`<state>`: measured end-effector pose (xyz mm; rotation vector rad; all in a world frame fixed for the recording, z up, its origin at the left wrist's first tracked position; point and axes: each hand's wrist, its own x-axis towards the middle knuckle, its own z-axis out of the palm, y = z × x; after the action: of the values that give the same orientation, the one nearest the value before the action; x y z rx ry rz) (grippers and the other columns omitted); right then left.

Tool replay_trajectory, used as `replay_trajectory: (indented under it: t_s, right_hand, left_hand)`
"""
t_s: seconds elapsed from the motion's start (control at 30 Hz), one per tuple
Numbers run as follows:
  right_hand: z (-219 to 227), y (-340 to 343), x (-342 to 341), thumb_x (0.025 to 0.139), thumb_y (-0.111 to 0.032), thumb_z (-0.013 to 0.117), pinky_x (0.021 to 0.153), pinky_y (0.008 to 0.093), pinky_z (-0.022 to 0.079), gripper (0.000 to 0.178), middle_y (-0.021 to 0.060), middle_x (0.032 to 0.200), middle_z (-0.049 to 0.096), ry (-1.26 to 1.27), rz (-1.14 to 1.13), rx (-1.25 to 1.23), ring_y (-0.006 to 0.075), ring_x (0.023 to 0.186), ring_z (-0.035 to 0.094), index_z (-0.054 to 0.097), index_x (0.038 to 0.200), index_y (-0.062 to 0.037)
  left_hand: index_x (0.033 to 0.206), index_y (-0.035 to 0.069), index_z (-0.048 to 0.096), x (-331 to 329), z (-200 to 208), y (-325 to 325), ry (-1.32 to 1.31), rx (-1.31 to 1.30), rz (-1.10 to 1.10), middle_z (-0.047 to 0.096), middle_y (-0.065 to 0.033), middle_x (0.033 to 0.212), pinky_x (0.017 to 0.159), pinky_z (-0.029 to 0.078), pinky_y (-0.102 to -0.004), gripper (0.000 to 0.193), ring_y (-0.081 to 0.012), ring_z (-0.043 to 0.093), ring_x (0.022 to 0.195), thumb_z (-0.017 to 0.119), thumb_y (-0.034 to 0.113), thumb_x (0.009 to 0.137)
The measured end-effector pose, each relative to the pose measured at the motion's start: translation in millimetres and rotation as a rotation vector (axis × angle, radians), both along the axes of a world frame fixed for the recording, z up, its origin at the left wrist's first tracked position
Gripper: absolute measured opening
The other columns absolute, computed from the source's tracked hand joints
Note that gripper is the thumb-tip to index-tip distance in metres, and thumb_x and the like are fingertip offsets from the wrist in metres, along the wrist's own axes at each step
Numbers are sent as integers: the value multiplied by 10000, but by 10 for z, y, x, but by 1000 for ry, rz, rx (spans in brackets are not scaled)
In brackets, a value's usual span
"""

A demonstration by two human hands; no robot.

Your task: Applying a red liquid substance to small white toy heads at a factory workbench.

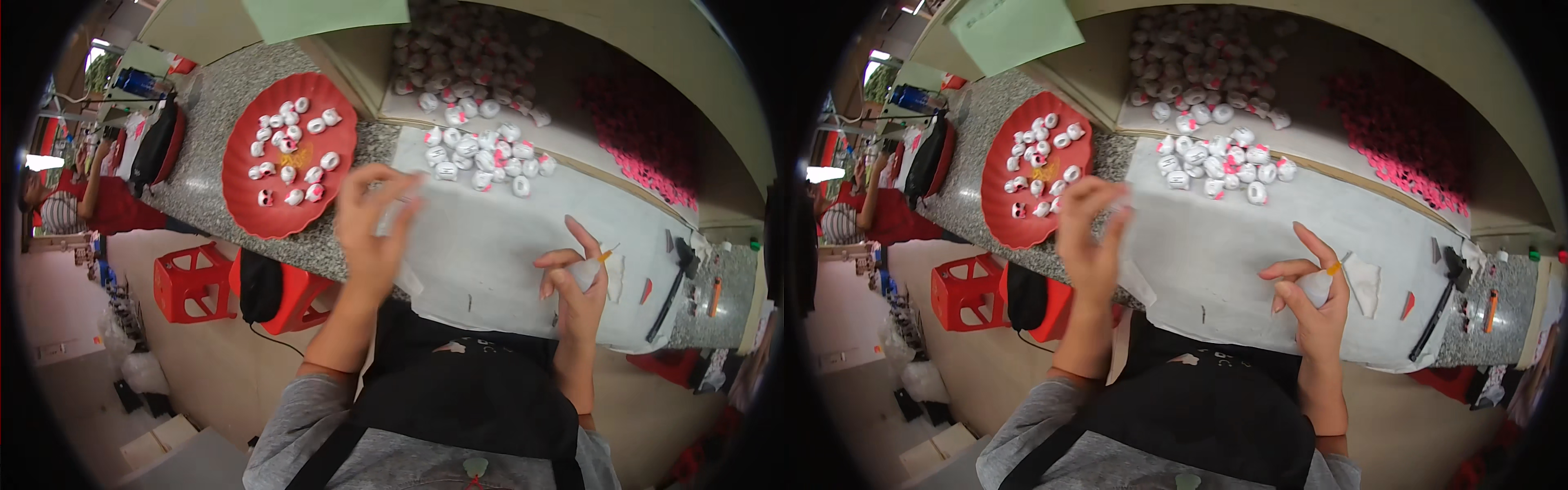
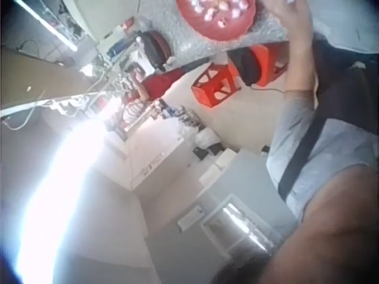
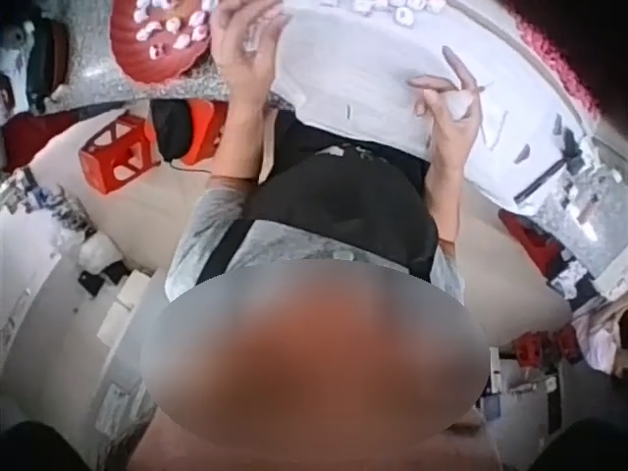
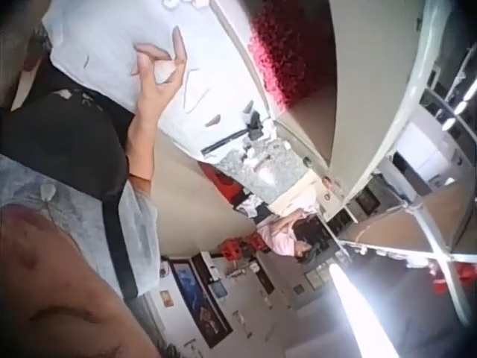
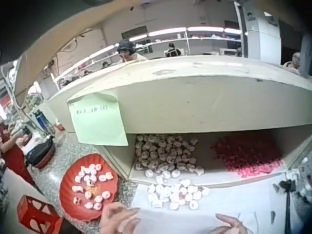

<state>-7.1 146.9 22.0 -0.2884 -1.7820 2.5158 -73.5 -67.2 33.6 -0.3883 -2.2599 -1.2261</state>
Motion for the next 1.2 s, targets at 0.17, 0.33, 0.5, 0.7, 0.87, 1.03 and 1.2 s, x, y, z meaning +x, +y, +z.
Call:
replay_trajectory:
  t_s: [0.17, 0.33, 0.5, 0.7, 0.87, 1.03, 1.2]
  right_hand:
    - [-97, 324, 133, 678, -38, 527, 478, 191, 359, 329, 103, 693, 523, -20, -38, 141, 90, 491, 422, 449, 989, 38]
    - [-84, 398, 220, 683, -29, 525, 474, 191, 360, 311, 97, 697, 521, -28, -85, 144, 90, 493, 423, 458, 980, 33]
    - [-45, 339, 293, 668, -5, 529, 454, 192, 363, 329, 93, 697, 524, -13, -78, 120, 87, 496, 423, 460, 988, 28]
    - [-109, 456, 375, 677, -56, 505, 401, 196, 357, 428, 135, 821, 466, 27, -108, 23, 102, 480, 421, 342, 1068, 3]
    - [-40, 533, 333, 694, -101, 476, 392, 204, 385, 396, 151, 913, 390, 143, -10, -155, 127, 516, 436, 324, 1044, 7]
    - [115, 393, 230, 714, -106, 493, 437, 212, 435, 277, 144, 932, 375, 212, -30, 65, 163, 596, 485, 423, 945, 31]
    - [150, 360, 237, 673, -76, 548, 414, 230, 423, 277, 110, 942, 380, 212, -209, 176, 161, 661, 487, 426, 908, 5]
  left_hand:
    - [946, 24, 529, -320, 164, -590, 109, -481, 406, 520, -119, 899, 744, 360, -339, 290, -263, 469, 851, 586, 48, 662]
    - [916, 49, 533, -378, 247, 374, 115, -424, -261, 532, -72, 883, 760, 361, -342, 339, -241, 471, 879, 620, 30, 589]
    - [806, 80, 550, -533, -65, 1138, 166, -692, -331, 530, -31, 753, 755, 348, -324, 251, -203, 485, 750, 638, 82, 571]
    - [686, 33, 552, -501, -167, 1154, 309, -593, -392, 500, -70, 734, 736, 376, -303, 131, -203, 484, 706, 569, 2, 560]
    - [870, 9, 579, -87, 41, 956, -607, 394, -690, 480, -46, 885, 691, 373, -216, 187, -125, 452, 821, 552, -25, 688]
    - [1031, -10, 448, 188, -104, 893, -868, 914, -695, 512, -114, 968, 748, 418, -289, 335, -164, 523, 810, 542, -4, 710]
    - [1010, -1, 470, 303, -224, 871, -846, 1028, -664, 506, -126, 1001, 758, 412, -307, 295, -186, 513, 867, 533, 7, 722]
